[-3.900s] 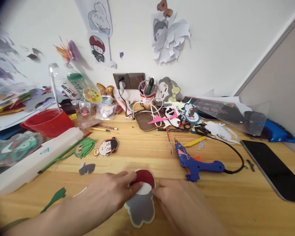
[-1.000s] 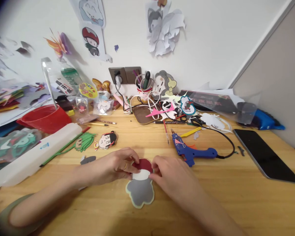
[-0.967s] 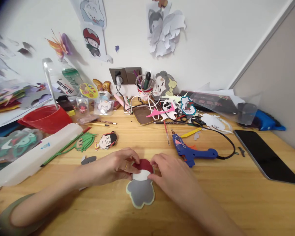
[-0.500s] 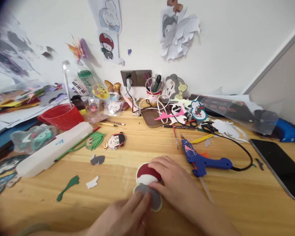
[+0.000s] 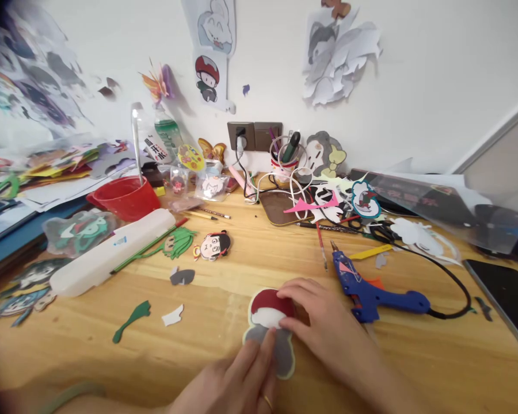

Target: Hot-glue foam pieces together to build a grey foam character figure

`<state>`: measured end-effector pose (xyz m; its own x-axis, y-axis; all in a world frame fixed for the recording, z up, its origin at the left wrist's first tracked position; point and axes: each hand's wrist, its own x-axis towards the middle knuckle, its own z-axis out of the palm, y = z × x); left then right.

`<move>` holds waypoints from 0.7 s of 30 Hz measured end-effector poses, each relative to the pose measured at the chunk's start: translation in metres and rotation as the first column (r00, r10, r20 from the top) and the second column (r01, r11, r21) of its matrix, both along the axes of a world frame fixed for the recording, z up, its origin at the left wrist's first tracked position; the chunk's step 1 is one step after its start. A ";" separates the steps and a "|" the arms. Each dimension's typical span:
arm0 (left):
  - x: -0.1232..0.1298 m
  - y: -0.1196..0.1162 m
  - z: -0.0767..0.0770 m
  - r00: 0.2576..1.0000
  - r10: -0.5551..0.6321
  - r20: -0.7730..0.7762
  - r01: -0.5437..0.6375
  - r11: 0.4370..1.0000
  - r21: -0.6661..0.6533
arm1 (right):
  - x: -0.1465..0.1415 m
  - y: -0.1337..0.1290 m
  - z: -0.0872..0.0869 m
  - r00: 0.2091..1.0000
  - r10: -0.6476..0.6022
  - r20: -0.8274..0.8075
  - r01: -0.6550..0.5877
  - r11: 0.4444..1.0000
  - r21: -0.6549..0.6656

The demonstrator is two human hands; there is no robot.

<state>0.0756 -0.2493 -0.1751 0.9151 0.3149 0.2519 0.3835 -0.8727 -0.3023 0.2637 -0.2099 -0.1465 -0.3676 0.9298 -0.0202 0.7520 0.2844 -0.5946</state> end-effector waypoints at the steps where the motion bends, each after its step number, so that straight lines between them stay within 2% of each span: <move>1: 0.001 0.000 0.000 1.000 0.015 0.016 -0.016 1.000 0.023 | 0.000 0.000 0.001 0.999 -0.020 -0.025 0.020 1.000 -0.011; 4: 0.003 0.001 -0.001 0.993 0.064 0.100 -0.074 0.993 0.093 | -0.001 0.000 0.004 0.992 -0.085 -0.095 0.080 0.995 -0.064; 6: 0.004 0.002 -0.002 0.989 0.060 0.137 -0.077 0.989 0.125 | -0.001 -0.001 0.003 0.987 -0.128 -0.098 0.124 0.991 -0.049; 8: 0.004 0.002 -0.002 0.986 0.033 0.166 -0.060 0.985 0.161 | 0.001 -0.001 -0.001 0.985 -0.168 -0.040 0.172 0.979 0.110; 11: 0.004 0.001 -0.002 0.987 0.028 0.157 -0.053 0.987 0.155 | 0.005 -0.003 -0.009 0.981 -0.171 0.090 0.120 0.906 0.406; 13: 0.005 0.000 -0.002 0.988 0.019 0.156 -0.044 0.987 0.156 | 0.006 -0.006 -0.013 0.978 -0.139 0.155 0.052 0.883 0.466; 16: 0.006 0.000 -0.001 0.983 0.002 0.184 -0.038 0.980 0.194 | 0.003 -0.010 -0.013 0.981 -0.087 0.172 0.013 0.921 0.389; 19: 0.006 0.000 -0.002 0.988 -0.013 0.157 -0.021 0.978 0.210 | -0.004 -0.012 -0.008 0.990 -0.024 0.137 -0.003 0.980 0.198; 21: 0.005 -0.001 -0.005 0.993 -0.015 0.115 -0.008 0.980 0.199 | -0.008 -0.011 -0.005 0.992 0.002 0.125 -0.014 0.995 0.096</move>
<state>0.0804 -0.2506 -0.1803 0.8773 0.2445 0.4129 0.4227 -0.8011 -0.4238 0.2555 -0.2212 -0.1518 -0.3755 0.9265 0.0236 0.8157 0.3424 -0.4661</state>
